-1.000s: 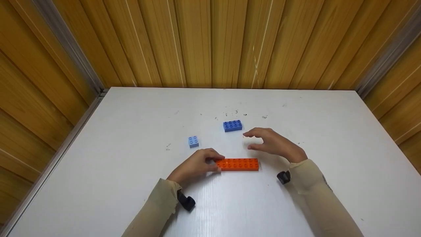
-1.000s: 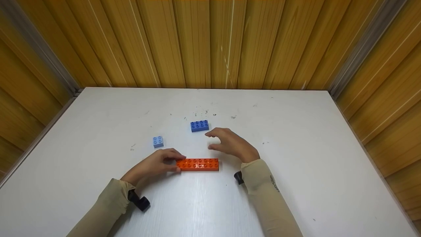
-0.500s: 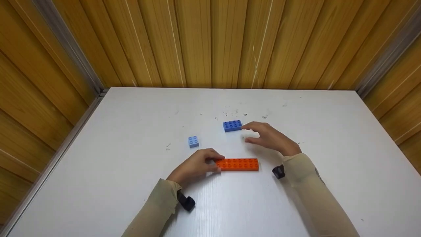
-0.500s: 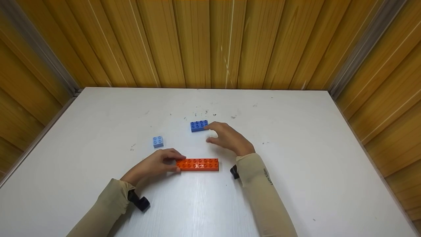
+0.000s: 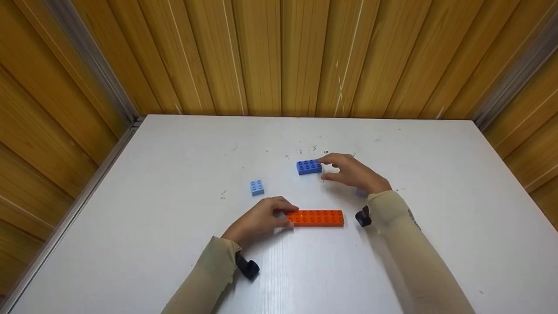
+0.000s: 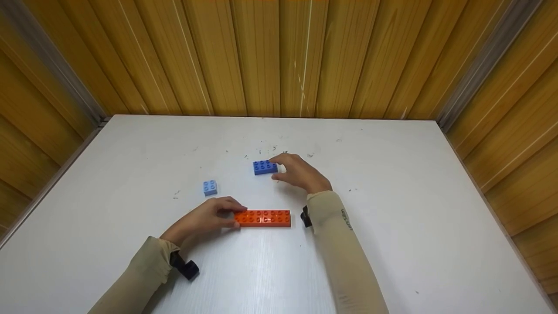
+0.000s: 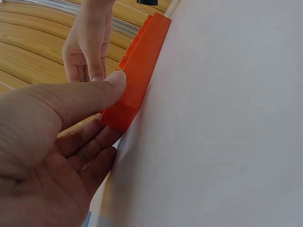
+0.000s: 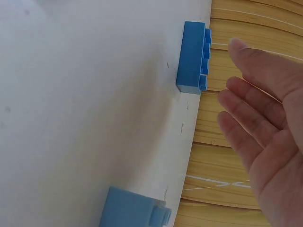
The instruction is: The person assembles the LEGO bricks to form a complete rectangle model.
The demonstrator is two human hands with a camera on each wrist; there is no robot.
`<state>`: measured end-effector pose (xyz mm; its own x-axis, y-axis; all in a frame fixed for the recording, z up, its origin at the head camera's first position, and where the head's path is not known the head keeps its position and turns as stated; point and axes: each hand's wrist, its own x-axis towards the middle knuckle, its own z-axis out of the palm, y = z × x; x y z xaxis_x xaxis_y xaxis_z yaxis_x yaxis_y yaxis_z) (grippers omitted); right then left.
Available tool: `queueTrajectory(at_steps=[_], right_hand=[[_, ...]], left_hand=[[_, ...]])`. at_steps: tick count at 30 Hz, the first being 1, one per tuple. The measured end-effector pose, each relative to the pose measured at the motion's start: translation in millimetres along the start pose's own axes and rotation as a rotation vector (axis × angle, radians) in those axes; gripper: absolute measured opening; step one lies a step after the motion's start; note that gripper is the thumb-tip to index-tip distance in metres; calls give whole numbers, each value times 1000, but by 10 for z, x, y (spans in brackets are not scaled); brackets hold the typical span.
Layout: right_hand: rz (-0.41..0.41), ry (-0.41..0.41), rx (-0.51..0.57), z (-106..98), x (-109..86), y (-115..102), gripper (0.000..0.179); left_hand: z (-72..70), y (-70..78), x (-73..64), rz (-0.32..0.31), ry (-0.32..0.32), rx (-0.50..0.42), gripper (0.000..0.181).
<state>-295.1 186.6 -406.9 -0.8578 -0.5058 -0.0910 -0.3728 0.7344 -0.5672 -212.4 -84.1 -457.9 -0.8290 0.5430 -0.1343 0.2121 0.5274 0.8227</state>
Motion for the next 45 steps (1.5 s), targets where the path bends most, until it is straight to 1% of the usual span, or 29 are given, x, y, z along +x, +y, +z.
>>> queueTrajectory(at_steps=[8,15,18,20,25,30,37,40,45], right_hand=[[-46,3,37,-4,98,45,51],[-5,-45,31,36,171,73,56],[10,-62,28,50,191,76,55],[35,-70,30,52,194,71,55],[78,-72,26,57,200,46,54],[97,-65,4,64,226,10,51],[56,-57,-57,97,278,-27,49],[68,-54,-65,108,281,-33,48],[78,-52,-58,117,274,-34,46]], left_hand=[[4,4,11,1,-4,-14,38],[-4,0,5,-1,-5,9,38],[-4,5,4,0,-3,3,38],[-1,9,0,3,-4,-4,38],[7,10,-4,16,1,-4,39],[8,7,7,17,7,6,39],[9,21,17,19,7,24,37],[9,32,12,10,10,16,37],[6,32,10,18,14,20,37]])
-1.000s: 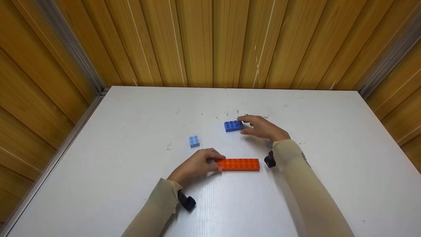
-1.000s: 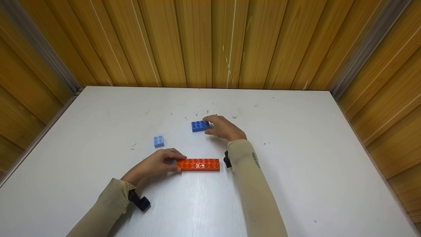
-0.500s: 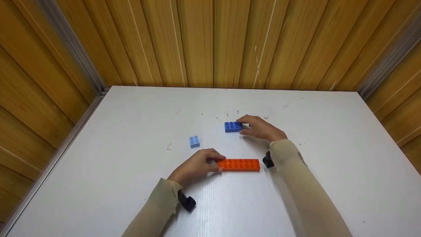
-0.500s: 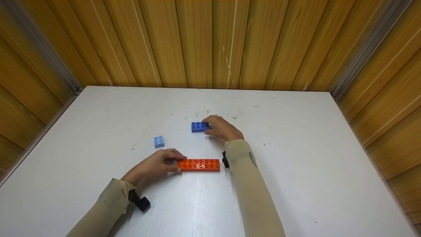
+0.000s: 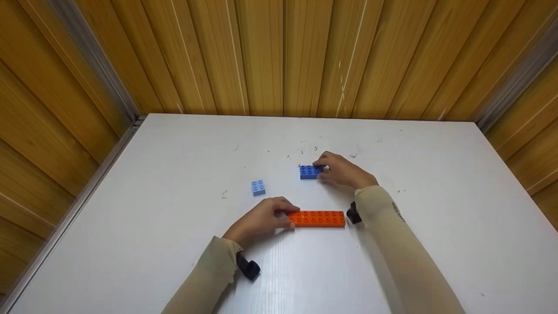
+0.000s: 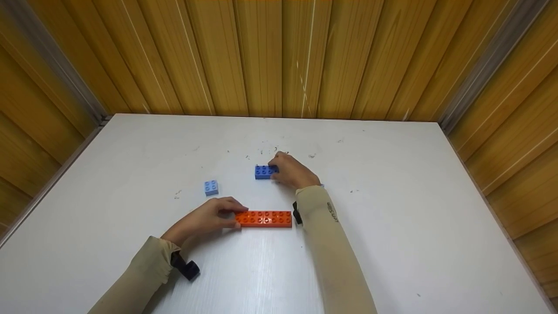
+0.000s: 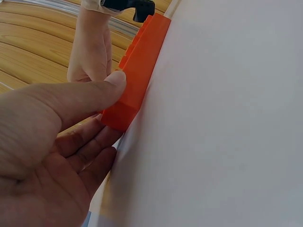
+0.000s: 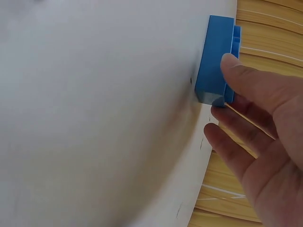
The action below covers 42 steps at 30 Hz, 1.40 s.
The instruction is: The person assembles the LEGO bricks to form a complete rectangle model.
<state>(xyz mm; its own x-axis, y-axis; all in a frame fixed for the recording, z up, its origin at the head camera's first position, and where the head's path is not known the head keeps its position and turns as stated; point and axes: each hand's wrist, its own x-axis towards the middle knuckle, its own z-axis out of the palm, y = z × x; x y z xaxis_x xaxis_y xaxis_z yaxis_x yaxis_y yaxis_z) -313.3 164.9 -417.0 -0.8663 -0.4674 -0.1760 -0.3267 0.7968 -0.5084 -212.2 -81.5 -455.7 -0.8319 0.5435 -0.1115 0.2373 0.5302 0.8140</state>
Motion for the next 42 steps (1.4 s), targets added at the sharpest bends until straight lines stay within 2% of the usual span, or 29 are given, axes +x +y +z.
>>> queueTrajectory(at_steps=[16,21,29,42], right_hand=[[-24,20,28,11,-40,29,45],[-39,15,33,1,-71,33,43],[-9,12,47,-1,-112,43,41],[-56,-6,43,-16,-174,38,41]], left_hand=[[-9,-4,-11,-7,-4,-1,38],[-8,-25,-14,7,-8,-17,37],[-7,-21,-12,8,-8,-29,38],[-11,-15,-10,4,-5,1,36]])
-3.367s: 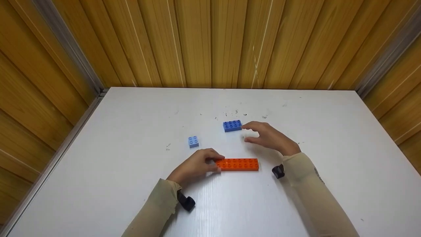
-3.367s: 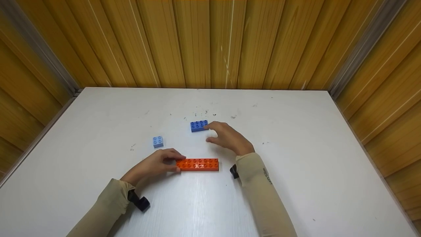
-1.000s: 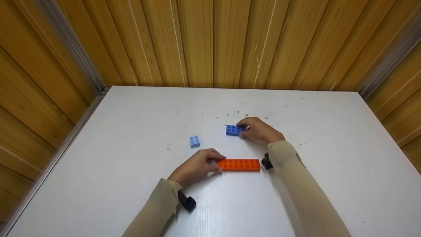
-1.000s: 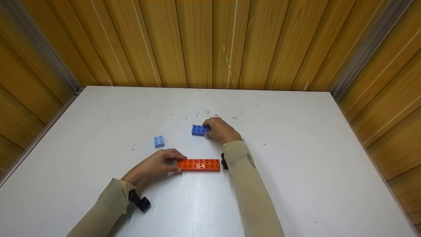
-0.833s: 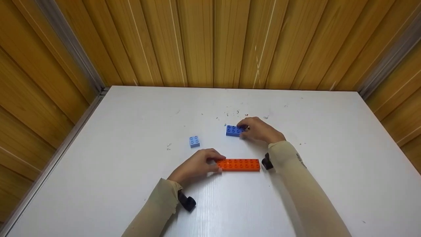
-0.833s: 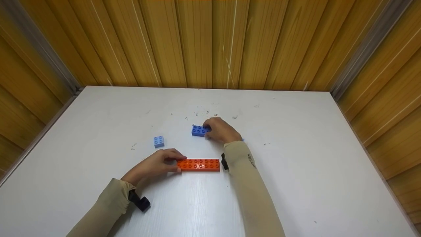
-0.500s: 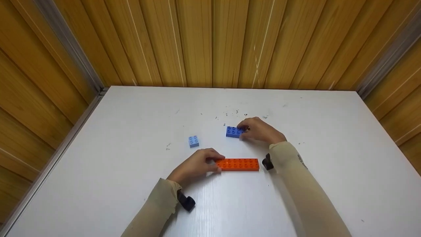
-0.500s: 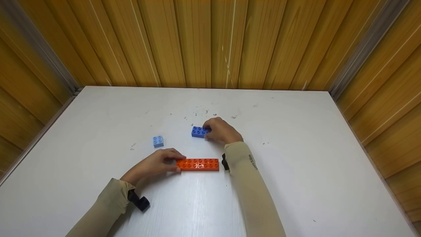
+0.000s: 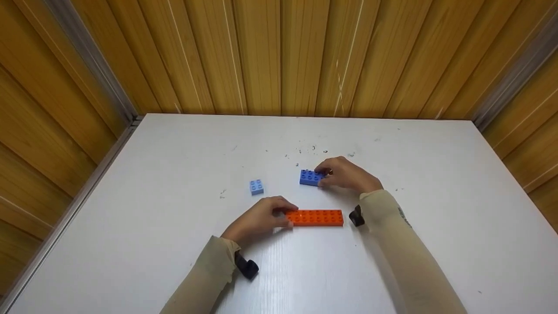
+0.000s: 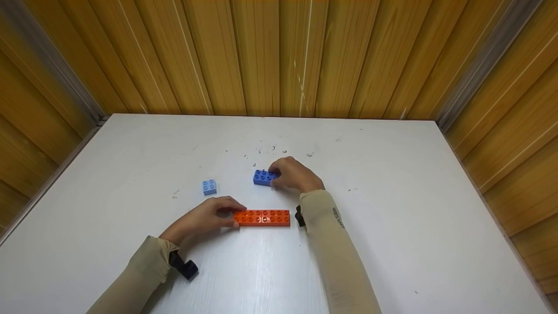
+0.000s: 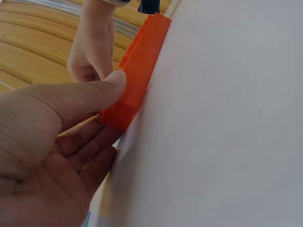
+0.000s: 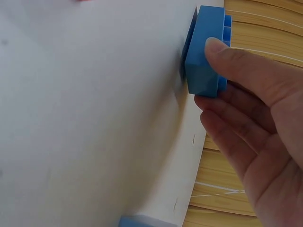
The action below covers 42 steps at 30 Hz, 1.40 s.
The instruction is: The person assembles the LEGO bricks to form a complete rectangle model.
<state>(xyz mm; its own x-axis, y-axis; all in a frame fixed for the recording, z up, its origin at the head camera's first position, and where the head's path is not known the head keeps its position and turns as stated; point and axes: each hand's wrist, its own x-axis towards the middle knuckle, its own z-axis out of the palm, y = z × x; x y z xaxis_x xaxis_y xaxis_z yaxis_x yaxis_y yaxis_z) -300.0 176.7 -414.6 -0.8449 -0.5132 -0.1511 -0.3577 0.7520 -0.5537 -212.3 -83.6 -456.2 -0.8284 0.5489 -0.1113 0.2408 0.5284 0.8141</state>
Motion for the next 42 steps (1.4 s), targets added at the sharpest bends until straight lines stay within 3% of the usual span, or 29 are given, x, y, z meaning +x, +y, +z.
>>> queueTrajectory(at_steps=[13,23,33,42], right_hand=[[-15,-11,-18,7,-112,-32,40],[-118,-21,11,4,-213,-42,38],[-146,-28,8,10,-296,-92,37],[-156,-33,15,0,-403,-109,37]], left_hand=[[-1,-23,-8,0,15,-7,33],[4,-45,3,4,8,-15,34],[3,-35,-5,-19,10,-34,33],[7,-30,-2,23,17,-28,34]])
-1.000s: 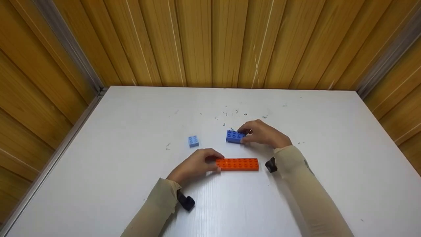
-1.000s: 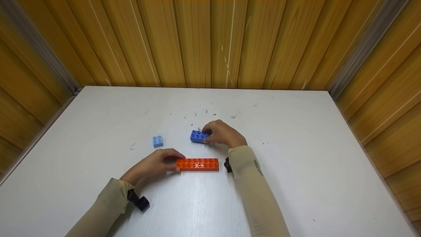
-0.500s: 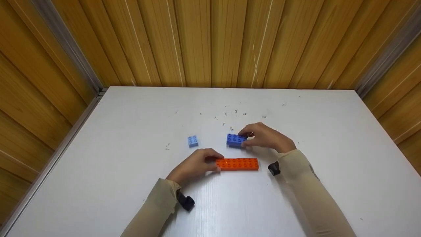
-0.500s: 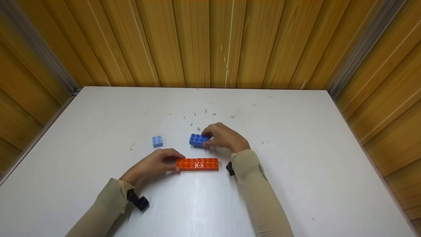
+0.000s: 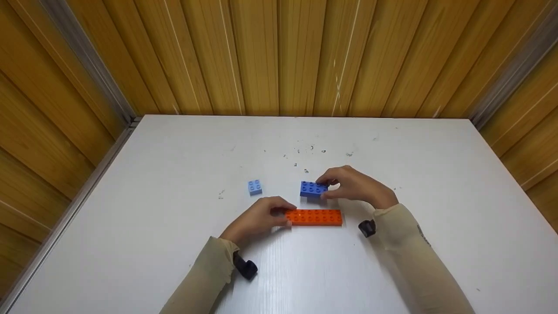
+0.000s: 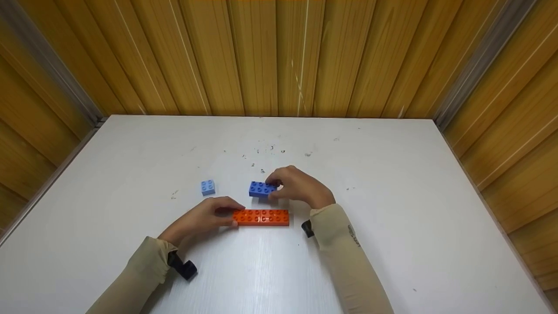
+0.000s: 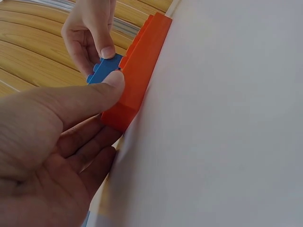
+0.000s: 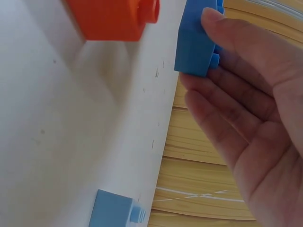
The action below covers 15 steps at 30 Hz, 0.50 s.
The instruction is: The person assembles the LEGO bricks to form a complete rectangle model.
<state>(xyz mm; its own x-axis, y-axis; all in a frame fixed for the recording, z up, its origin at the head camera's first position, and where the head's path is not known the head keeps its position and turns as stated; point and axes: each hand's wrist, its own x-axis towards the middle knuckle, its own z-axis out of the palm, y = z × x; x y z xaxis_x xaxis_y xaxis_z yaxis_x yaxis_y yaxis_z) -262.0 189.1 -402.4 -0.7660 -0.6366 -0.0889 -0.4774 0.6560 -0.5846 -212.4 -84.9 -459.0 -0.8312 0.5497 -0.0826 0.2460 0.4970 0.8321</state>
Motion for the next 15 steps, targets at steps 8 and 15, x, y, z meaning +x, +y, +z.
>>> queueTrajectory(at_steps=[8,15], right_hand=[[-21,-2,18,11,-79,-8,36],[-86,8,5,31,-134,-13,36]], left_hand=[[8,-12,3,3,-1,-2,34],[-3,-6,-3,-8,-5,-19,35]])
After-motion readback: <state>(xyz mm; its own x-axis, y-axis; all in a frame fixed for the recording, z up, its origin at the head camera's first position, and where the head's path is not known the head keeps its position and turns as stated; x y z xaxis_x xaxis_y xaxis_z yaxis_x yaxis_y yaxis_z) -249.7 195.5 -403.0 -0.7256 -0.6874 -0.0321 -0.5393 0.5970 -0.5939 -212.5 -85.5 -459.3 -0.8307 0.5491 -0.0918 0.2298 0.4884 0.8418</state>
